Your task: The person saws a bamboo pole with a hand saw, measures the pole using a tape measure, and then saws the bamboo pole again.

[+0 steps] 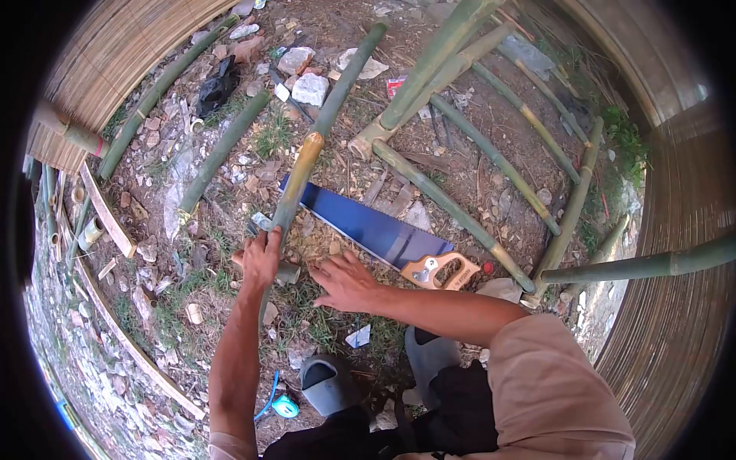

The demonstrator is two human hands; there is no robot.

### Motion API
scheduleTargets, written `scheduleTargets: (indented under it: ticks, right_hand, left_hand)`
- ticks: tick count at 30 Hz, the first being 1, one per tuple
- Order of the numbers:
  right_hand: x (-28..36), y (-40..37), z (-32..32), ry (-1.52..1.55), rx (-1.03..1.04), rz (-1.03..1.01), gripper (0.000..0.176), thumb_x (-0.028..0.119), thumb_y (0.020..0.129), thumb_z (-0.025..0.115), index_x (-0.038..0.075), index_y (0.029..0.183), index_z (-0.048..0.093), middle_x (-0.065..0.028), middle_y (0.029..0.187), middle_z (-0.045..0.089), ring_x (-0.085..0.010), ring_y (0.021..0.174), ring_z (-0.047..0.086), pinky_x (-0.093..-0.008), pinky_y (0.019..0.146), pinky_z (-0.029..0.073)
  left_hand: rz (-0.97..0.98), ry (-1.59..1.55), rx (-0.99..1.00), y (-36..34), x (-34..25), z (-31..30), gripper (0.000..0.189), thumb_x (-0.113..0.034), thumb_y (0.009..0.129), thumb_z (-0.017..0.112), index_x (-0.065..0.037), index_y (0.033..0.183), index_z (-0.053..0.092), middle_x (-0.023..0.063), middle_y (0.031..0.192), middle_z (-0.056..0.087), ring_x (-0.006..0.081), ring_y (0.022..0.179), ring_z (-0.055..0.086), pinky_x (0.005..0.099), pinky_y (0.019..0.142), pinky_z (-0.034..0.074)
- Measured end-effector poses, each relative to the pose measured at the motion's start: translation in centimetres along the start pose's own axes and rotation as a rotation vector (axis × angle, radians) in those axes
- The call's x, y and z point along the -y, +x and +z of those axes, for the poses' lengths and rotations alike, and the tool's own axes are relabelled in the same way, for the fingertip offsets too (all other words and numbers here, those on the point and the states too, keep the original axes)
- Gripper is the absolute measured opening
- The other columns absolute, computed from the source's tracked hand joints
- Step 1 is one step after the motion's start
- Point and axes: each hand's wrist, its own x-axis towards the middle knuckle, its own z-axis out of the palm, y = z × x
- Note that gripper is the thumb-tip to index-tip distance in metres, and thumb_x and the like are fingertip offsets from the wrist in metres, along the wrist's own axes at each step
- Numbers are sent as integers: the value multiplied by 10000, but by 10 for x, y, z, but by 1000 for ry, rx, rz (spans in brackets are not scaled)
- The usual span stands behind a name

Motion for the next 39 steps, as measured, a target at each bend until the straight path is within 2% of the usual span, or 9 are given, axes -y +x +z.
scheduleTargets:
  ticks: [7,9,13,24,27,29,31,33,39]
  right_hand:
    - [-47,-211,-47,-289,-22,449,524,311,806,760,63,1244,616,-124,1112,556,-313,1097,513,-463,941,389]
    - [-64,-257,-42,-317,94,455,503,227,843,687,46,1300,582,-135,1188,543,-318,1168,501,-487,1019,373]
    - [-80,-279,-27,-351,140,378,451,147,893,581,72,1338,560,-134,1226,524,-324,1202,486,-495,1071,357]
    - [-127,-237,-31,-202,11,58,275,93,783,673,80,1056,645,-90,1159,572,-288,1187,516,-479,1062,378]
    - [-101,-248,-82,52,12,65,352,81,689,779,45,1004,627,-97,1040,615,-308,1029,596,-442,936,472]
    - [-88,-256,-107,374,-372,53,358,88,700,835,29,957,592,-75,856,621,-260,774,622,-365,718,518]
    - [-66,-300,-117,623,-570,556,314,216,843,793,24,923,558,-58,730,593,-182,603,569,-305,580,478]
    - [-46,-321,-153,811,-635,591,380,362,925,697,15,914,542,-72,739,599,-129,627,556,-288,579,463]
    - [-34,-220,-145,900,-695,184,369,328,996,515,-33,925,540,-134,705,602,-178,572,562,-302,519,457]
  left_hand:
    - [13,-189,208,16,1,16,722,-635,984,309,-65,1253,662,245,1185,671,381,1248,551,606,1121,111]
    - [49,-188,251,24,8,18,683,-631,987,321,-107,1284,646,114,978,737,304,1119,618,512,1113,122]
    - [14,-87,287,17,-1,11,733,-647,1003,265,-86,1349,585,243,1277,644,372,1324,522,601,1154,65]
    - [-202,177,-113,-16,-33,22,692,-644,989,313,-112,1318,607,173,1138,708,326,1205,597,591,1120,207]
    - [-213,-96,117,0,-14,7,699,-650,975,296,-138,1258,679,138,1061,739,300,1147,639,488,1108,265]
    - [-170,-133,88,6,1,10,699,-658,970,296,-150,1242,692,124,1051,743,307,1157,634,505,1105,266]
    - [-253,-229,232,10,-1,1,720,-686,959,284,-183,1284,683,103,1060,750,325,1200,612,533,1117,258]
    - [-238,-203,148,8,-1,5,729,-692,958,280,-185,1304,674,103,1050,752,324,1204,611,530,1126,248]
    - [-276,-219,167,1,-12,1,739,-710,955,299,-184,1327,662,125,1029,752,320,1132,659,433,1084,373]
